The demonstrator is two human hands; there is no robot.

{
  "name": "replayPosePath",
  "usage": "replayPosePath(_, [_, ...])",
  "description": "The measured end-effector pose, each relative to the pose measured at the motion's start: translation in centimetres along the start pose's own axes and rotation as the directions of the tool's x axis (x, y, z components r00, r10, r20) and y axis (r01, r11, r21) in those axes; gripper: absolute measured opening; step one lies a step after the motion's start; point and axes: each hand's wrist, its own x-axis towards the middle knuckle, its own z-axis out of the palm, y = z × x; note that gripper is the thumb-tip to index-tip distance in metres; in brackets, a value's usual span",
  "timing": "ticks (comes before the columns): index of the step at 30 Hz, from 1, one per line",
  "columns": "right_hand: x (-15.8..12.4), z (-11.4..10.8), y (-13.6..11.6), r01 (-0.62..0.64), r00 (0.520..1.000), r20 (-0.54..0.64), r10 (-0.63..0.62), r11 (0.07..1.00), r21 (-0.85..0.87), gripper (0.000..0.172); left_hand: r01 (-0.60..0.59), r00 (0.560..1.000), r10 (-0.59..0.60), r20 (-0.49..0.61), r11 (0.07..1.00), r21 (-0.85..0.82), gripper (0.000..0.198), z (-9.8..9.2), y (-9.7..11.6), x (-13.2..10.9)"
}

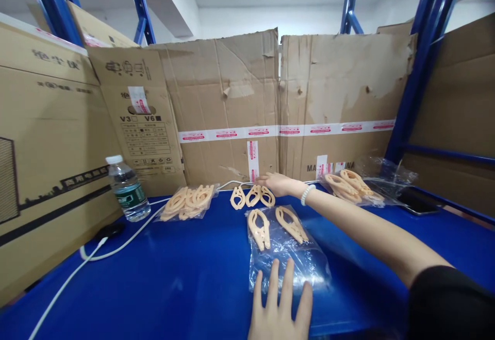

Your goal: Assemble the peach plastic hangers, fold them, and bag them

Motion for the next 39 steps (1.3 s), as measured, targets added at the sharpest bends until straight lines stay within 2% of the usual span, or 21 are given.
replayPosePath(4, [3.0,2.6,0.3,0.016,0.993,0.121,-0.014,1.0,-0.02,0.035,-0.045,0.999,0.045,0.028,0.999,0.009,0.034,-0.1,-0.4,-0.2])
replayPosePath(9, [5.4,3.3,-0.5,-0.005,0.968,0.248,0.02,0.998,-0.06,0.033,-0.073,0.995,0.072,0.072,0.997,0.013,0.039,-0.4,-0.7,-0.1])
replayPosePath(12, [6.0,3.1,-0.6,-0.03,0.955,0.291,0.048,0.997,-0.065,0.033,-0.105,0.986,0.104,0.13,0.995,0.002,0.047,-0.7,-0.8,-0.1])
replayPosePath(16, [5.9,2.0,-0.2,-0.072,0.936,0.342,0.085,0.996,-0.049,0.033,-0.096,0.973,0.112,0.203,0.992,-0.086,0.075,-1.1,-0.9,0.0])
replayPosePath(20, [4.8,0.3,0.4,-0.162,0.937,0.31,0.163,0.986,-0.029,0.033,-0.052,0.971,0.09,0.223,0.984,-0.173,0.079,-1.7,-0.9,0.3])
replayPosePath(22, [3.4,-0.7,0.7,-0.215,0.948,0.24,0.211,0.977,-0.01,0.034,-0.037,0.973,0.091,0.213,0.968,-0.249,0.074,-2.2,-1.1,0.6])
replayPosePath(25, [0.0,-2.3,0.8,-0.271,0.959,0.097,0.266,0.962,0.041,0.031,-0.044,0.982,0.112,0.152,0.918,-0.393,0.055,-3.6,-1.8,1.3])
replayPosePath(27, [-3.1,-3.4,0.3,-0.293,0.955,-0.016,0.295,0.953,0.084,0.026,-0.003,0.993,0.054,0.105,0.9,-0.435,0.04,-4.6,-2.6,1.9])
replayPosePath(29, [-6.5,-4.4,-0.8,-0.308,0.938,-0.125,0.323,0.943,0.124,0.034,0.025,0.997,0.011,0.082,0.902,-0.431,0.03,-5.3,-3.4,2.6])
replayPosePath(30, [-8.2,-4.9,-1.7,-0.309,0.928,-0.173,0.331,0.94,0.142,0.038,0.05,0.996,-0.012,0.093,0.904,-0.425,0.028,-5.6,-3.8,3.0])
replayPosePath(32, [-11.6,-5.6,-3.7,-0.299,0.901,-0.271,0.338,0.938,0.178,0.035,0.102,0.99,-0.05,0.136,0.906,-0.411,0.026,-5.7,-4.5,3.6])
replayPosePath(34, [-14.8,-6.0,-6.3,-0.227,0.82,-0.459,0.343,0.93,0.289,0.024,0.124,0.977,-0.045,0.207,0.915,-0.384,0.025,-5.4,-5.0,3.9])
replayPosePath(36, [-17.5,-6.2,-8.9,-0.23,0.77,-0.513,0.38,0.915,0.333,0.023,0.116,0.959,-0.013,0.284,0.93,-0.348,0.027,-4.9,-5.2,4.0])
replayPosePath(38, [-19.7,-6.1,-11.5,-0.25,0.752,-0.524,0.4,0.909,0.334,0.018,0.091,0.936,0.026,0.351,0.945,-0.314,0.031,-4.3,-5.3,3.8])
replayPosePath(39, [-20.5,-6.0,-12.7,-0.245,0.763,-0.517,0.389,0.913,0.325,0.019,0.079,0.925,0.043,0.377,0.95,-0.302,0.033,-4.1,-5.4,3.7])
